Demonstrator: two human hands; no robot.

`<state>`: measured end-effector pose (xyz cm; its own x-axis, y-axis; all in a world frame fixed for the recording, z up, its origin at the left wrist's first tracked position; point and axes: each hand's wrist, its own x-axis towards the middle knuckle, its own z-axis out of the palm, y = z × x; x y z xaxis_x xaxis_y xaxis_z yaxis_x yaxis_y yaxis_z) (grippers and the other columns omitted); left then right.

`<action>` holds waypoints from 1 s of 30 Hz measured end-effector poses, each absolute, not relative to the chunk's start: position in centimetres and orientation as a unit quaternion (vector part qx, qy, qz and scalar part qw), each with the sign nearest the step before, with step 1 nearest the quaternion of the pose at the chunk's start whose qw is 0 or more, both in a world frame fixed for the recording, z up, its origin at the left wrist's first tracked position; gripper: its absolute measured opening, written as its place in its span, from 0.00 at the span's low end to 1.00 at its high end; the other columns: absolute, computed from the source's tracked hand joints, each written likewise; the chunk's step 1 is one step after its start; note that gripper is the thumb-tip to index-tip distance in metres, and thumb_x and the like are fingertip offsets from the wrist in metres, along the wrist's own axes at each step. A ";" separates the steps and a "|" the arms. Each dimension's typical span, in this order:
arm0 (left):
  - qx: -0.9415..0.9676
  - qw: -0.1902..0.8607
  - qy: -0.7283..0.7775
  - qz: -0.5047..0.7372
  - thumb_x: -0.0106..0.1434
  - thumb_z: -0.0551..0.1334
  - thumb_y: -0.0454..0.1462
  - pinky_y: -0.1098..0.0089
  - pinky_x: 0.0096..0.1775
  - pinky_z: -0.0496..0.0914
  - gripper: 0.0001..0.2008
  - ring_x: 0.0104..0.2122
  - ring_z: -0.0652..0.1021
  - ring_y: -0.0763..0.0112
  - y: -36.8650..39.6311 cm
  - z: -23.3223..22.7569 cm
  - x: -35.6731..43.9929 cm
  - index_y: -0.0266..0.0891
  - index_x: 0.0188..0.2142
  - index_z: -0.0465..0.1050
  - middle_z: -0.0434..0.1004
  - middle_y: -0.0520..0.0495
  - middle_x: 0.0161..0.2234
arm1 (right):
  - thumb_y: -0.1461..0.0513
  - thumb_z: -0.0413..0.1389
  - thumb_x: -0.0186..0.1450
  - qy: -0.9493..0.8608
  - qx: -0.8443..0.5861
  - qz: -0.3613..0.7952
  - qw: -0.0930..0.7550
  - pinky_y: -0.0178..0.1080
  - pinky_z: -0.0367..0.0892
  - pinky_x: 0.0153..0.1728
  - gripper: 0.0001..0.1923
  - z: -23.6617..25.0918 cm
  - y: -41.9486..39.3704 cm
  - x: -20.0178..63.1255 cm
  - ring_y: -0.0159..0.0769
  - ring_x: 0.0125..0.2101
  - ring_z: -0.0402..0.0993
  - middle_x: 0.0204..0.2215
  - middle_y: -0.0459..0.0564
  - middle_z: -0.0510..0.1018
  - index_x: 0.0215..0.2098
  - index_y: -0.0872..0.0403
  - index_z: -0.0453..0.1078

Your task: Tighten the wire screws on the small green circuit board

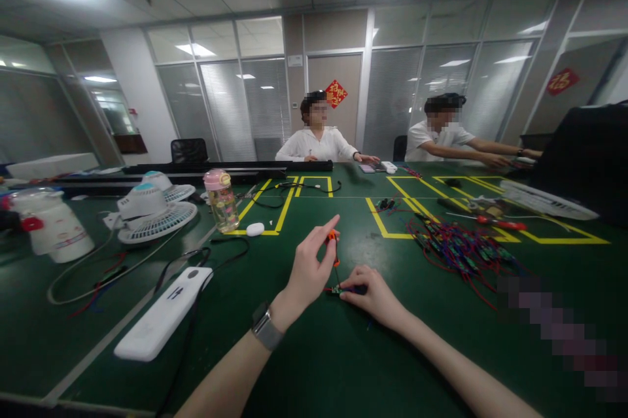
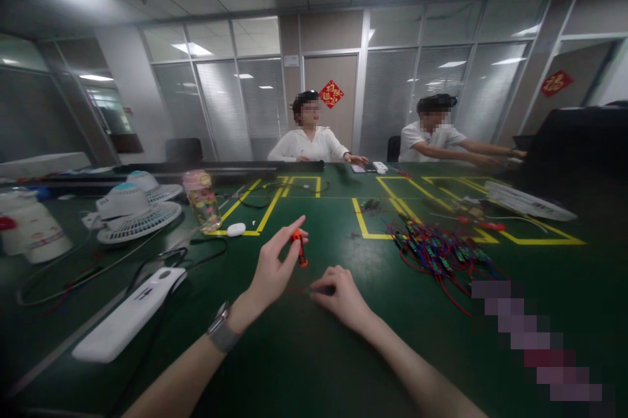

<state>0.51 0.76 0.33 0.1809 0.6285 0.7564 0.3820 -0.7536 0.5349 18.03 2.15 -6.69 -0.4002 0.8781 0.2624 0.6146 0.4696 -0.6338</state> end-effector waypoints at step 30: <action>0.768 0.078 0.337 0.540 0.69 0.52 0.34 0.66 0.45 0.69 0.17 0.43 0.73 0.68 0.4 0.3 0.9 0.42 0.57 0.64 0.72 0.45 0.44 | 0.59 0.63 0.58 -0.807 -0.467 0.221 0.286 0.42 0.59 0.42 0.06 -6.5 2.1 17.9 0.42 0.38 0.70 0.32 0.49 0.79 0.34 0.49 0.81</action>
